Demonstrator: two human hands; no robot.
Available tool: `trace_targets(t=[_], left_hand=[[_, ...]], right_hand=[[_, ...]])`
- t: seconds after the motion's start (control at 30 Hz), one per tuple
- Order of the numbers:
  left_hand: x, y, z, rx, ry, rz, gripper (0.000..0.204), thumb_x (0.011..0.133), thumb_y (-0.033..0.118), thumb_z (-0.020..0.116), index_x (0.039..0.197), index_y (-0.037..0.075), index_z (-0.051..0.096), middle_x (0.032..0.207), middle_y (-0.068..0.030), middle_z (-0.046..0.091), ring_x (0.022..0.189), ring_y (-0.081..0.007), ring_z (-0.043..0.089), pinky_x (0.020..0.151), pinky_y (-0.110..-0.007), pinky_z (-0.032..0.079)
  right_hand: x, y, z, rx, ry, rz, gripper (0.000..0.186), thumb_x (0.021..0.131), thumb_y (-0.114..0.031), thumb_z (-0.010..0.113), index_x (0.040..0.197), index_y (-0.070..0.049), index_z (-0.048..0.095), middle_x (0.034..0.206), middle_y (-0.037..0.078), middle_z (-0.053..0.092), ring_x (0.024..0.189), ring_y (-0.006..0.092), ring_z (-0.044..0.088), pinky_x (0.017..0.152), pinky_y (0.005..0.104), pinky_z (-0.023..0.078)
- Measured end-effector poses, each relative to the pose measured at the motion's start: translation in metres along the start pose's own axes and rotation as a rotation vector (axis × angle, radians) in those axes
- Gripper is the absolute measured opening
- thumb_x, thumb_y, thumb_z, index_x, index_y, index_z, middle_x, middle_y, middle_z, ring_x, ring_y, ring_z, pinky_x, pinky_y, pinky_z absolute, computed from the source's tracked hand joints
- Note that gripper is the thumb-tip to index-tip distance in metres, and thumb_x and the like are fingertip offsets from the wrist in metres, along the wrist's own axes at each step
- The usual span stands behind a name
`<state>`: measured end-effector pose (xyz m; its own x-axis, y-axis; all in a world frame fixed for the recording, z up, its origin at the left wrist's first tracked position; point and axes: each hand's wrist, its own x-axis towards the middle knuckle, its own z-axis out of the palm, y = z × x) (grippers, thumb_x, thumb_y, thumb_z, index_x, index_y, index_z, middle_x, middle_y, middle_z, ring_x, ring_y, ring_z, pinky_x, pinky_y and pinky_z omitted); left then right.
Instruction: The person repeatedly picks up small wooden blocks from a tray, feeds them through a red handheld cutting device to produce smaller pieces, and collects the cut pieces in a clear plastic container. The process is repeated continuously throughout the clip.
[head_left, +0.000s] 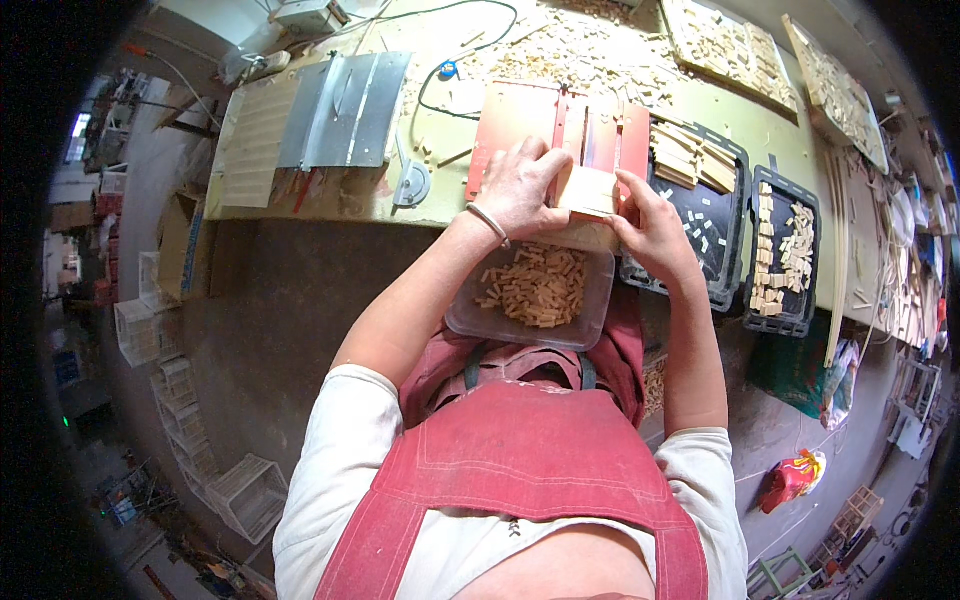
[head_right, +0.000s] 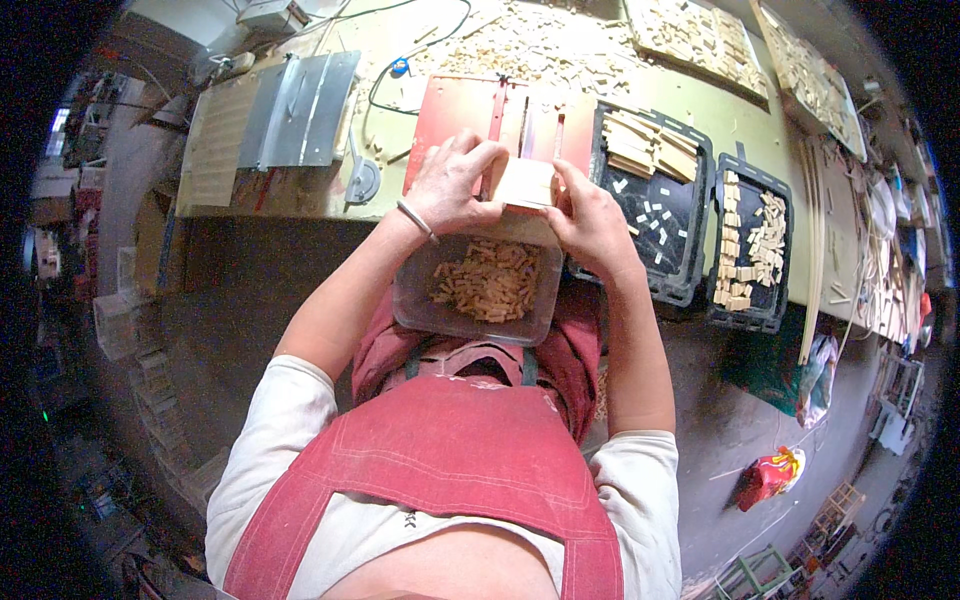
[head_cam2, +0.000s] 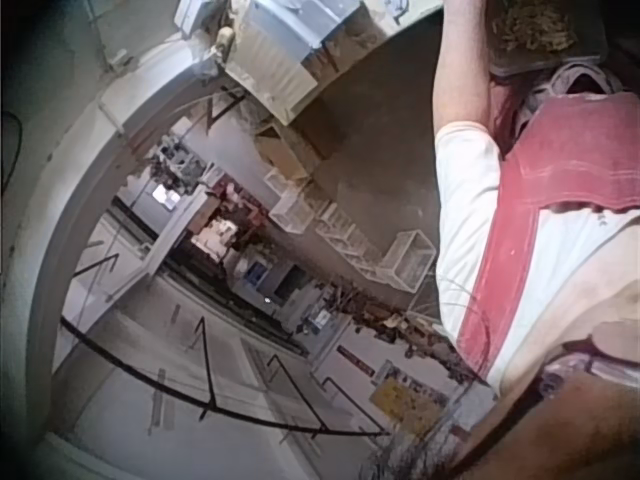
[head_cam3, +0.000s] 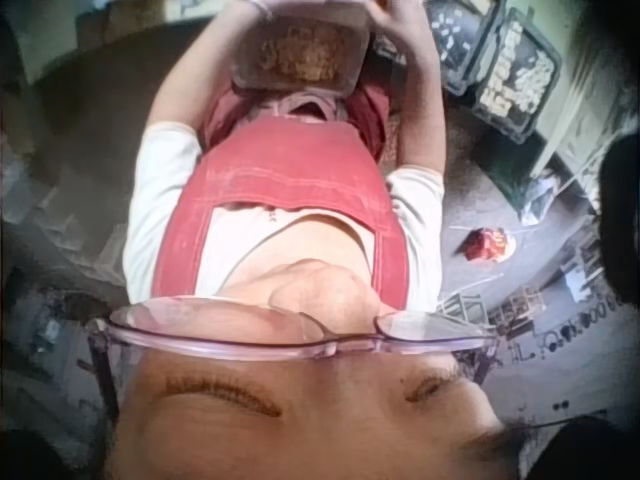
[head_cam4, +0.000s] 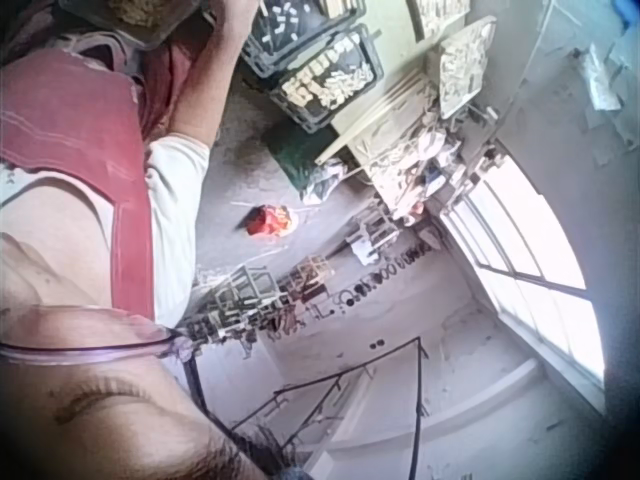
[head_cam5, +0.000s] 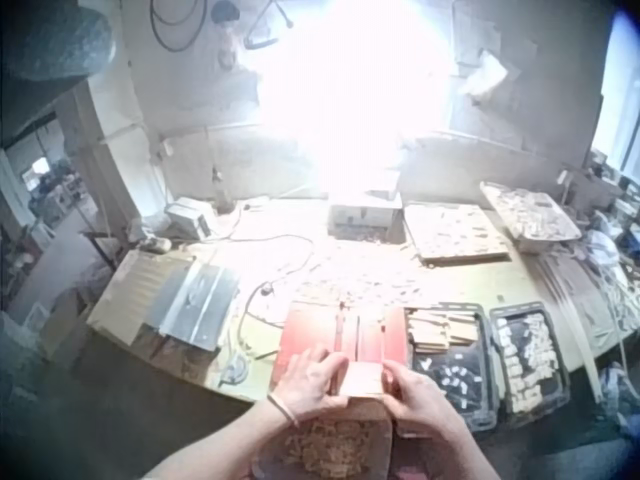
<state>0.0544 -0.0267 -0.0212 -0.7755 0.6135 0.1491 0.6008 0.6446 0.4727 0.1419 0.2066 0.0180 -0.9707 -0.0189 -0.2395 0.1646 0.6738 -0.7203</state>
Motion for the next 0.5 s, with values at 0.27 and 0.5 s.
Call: trace_targets(t=[0.27,0.5], left_hand=[[0.002,0.001,-0.001,0.023,-0.012,0.002,0.061,0.076,0.039,0.083,0.131,0.019,0.065,0.118,-0.0128,0.062,0.115,-0.0364,0.063,0.098,-0.049,0.049],[0.003,-0.001,-0.001,0.025,-0.02,0.013,0.065,0.075,0.042,0.083,0.132,0.018,0.064,0.117,-0.0134,0.061,0.116,-0.0372,0.062,0.097,-0.051,0.049]], right_hand=[[0.008,0.021,0.013,-0.038,0.105,-0.227,0.062,0.091,-0.006,0.081,0.148,-0.001,0.057,0.086,0.016,0.065,0.077,0.0245,0.065,0.076,0.0378,0.056],[0.018,0.012,0.004,-0.083,0.032,-0.158,0.049,0.087,-0.01,0.08,0.131,-0.003,0.059,0.091,0.021,0.071,0.085,0.0362,0.071,0.077,0.0464,0.056]])
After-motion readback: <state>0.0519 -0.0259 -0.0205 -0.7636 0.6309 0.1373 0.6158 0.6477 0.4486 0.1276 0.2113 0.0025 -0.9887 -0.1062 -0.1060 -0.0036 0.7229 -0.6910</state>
